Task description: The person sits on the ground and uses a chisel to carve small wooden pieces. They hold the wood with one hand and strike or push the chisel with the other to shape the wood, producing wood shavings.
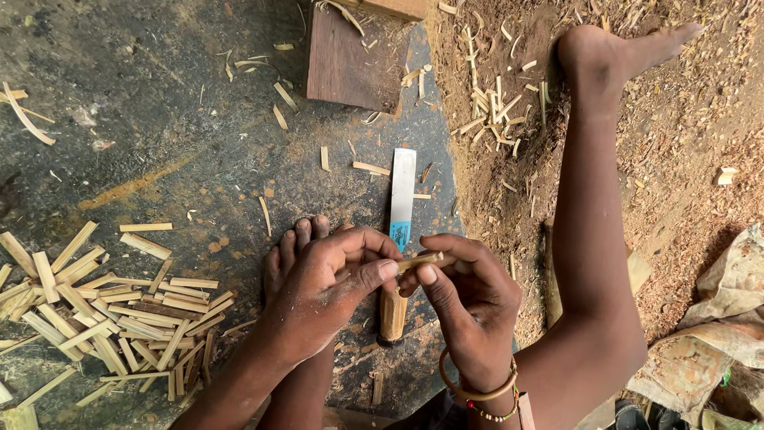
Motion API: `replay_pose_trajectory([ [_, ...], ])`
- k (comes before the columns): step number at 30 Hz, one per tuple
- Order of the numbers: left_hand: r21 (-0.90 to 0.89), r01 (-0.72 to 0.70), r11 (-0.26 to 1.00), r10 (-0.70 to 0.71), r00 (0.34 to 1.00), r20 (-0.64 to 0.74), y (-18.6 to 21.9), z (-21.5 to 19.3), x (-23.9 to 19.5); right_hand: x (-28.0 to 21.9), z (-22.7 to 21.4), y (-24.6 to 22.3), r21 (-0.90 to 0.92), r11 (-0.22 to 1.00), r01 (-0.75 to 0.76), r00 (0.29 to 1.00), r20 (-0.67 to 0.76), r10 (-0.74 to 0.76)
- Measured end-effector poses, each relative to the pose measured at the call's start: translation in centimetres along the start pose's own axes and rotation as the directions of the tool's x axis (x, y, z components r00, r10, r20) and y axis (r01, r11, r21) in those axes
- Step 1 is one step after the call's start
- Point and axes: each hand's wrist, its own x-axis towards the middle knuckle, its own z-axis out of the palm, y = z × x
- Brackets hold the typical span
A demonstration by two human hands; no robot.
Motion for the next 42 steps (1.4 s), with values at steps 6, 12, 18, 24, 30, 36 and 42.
replay_pose_trajectory([
  [6,0.408,0.003,0.913,0.088,0.975,-0.205,0.4,-0.2,-0.8,2.2,-2.2,2.5,0.175,0.978,0.109,0.985,-0.15,-0.083],
  [12,0.394,-0.022,0.919,0.128,0.962,-0.243,-0.7,-4.1,-3.4,4.3,-2.7,3.4,0.128,0.965,0.23,0.933,-0.311,-0.181],
  [18,0.624,0.384,0.681,0.076,0.81,-0.581,-3.1,-7.6,-8.4,3.6,0.1,4.2,-0.183,0.972,0.149,0.98,-0.106,-0.17],
  [24,0.441,0.371,0.817,0.157,0.593,-0.79,-4.4,-9.2,-13.4,3.5,2.4,4.0,-0.383,0.923,0.032,0.995,-0.076,-0.066],
  [30,0.506,0.431,0.747,0.228,0.548,-0.805,-6.8,-10.1,-13.9,3.3,3.5,3.7,-0.42,0.907,-0.001,0.999,-0.048,-0.021],
  [36,0.621,0.36,0.696,0.313,0.627,-0.714,-8.2,-9.4,-12.0,1.8,2.7,4.7,-0.379,0.923,0.071,0.996,-0.02,-0.085],
  [42,0.917,0.364,-0.166,0.658,0.733,-0.172,-10.5,-0.5,0.5,-2.2,-0.5,1.4,-0.526,0.823,0.215,0.934,-0.136,-0.331],
])
